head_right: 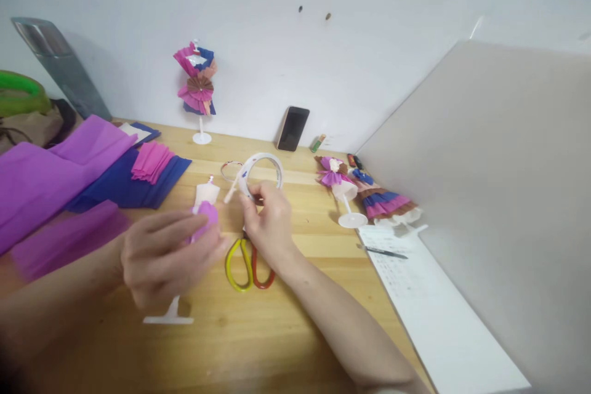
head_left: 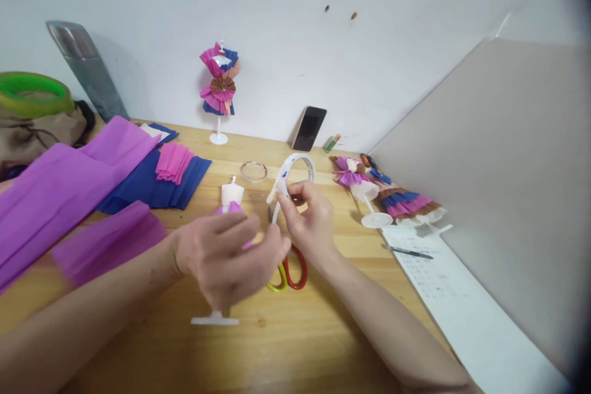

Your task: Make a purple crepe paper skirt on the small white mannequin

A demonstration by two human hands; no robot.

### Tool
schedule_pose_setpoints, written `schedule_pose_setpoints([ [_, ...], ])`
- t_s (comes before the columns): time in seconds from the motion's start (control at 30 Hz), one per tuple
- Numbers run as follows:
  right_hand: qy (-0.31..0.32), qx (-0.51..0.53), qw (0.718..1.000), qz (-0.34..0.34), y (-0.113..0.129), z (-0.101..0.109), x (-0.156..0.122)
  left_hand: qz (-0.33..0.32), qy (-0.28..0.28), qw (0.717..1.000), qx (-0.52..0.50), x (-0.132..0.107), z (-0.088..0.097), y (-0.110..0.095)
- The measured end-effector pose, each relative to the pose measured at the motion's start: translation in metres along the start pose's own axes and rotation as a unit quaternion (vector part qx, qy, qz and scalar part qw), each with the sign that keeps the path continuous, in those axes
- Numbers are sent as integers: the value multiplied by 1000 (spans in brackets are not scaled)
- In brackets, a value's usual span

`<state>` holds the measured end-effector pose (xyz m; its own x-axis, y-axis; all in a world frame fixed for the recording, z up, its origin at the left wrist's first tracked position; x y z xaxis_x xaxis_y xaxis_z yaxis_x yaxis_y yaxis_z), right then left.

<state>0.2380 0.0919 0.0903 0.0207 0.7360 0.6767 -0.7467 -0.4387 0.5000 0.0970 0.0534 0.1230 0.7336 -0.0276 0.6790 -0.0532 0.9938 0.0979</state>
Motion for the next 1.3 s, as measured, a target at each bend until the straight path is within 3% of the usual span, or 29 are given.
schedule_pose_setpoints([
  [0.07, -11, -5, 1000, -10, -3, 3, 2, 23, -13, 998, -59, 3, 1, 0],
  [0.13, -25, -13, 1000, 10, 1, 7, 3, 73, -87, 993, -44, 2, 12, 8],
  [0.2, -27, -17, 999, 23, 5, 9, 2, 182, -158, 970, -17, -5, 22, 29],
  [0.27, -21, -18, 999, 20, 7, 8, 1, 302, -184, 934, -48, -16, 22, 54],
  [0.37, -8, -25, 999, 22, 10, 5, 0, 390, -152, 897, -141, -24, 6, 75],
  [0.57, 0, -43, 998, 49, 20, 6, -2, 403, -108, 887, -199, -19, -11, 75],
  [0.63, 5, -32, 999, 39, 20, 6, -2, 439, -94, 845, -290, -23, -22, 81],
  [0.77, 13, -3, 1000, 3, 14, 4, -2, 517, -91, 685, -506, -42, -53, 91],
  [0.83, 13, -8, 1000, 4, 15, 4, -2, 518, -93, 647, -551, -44, -59, 92],
  [1.0, 22, -31, 998, 42, 21, 1, -4, 498, -70, 657, -561, -37, -61, 86],
  [1.2, 10, -67, 994, 89, 32, 0, -8, 578, -80, 628, -516, -44, -66, 81],
  [1.3, 7, -85, 992, 97, 34, 0, -8, 573, -97, 631, -514, -43, -64, 78],
])
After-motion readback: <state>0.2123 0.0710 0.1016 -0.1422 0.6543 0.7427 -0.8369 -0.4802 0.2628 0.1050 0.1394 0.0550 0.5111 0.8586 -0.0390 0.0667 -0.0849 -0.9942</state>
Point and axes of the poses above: each hand's wrist, its own x-axis towards the middle knuckle, its own z-axis out of the back of the hand, y = z × x, the point moved 9 cm from there along x, towards the middle knuckle, and after that the axes turned 6 degrees about y, right-handed, at the moved point
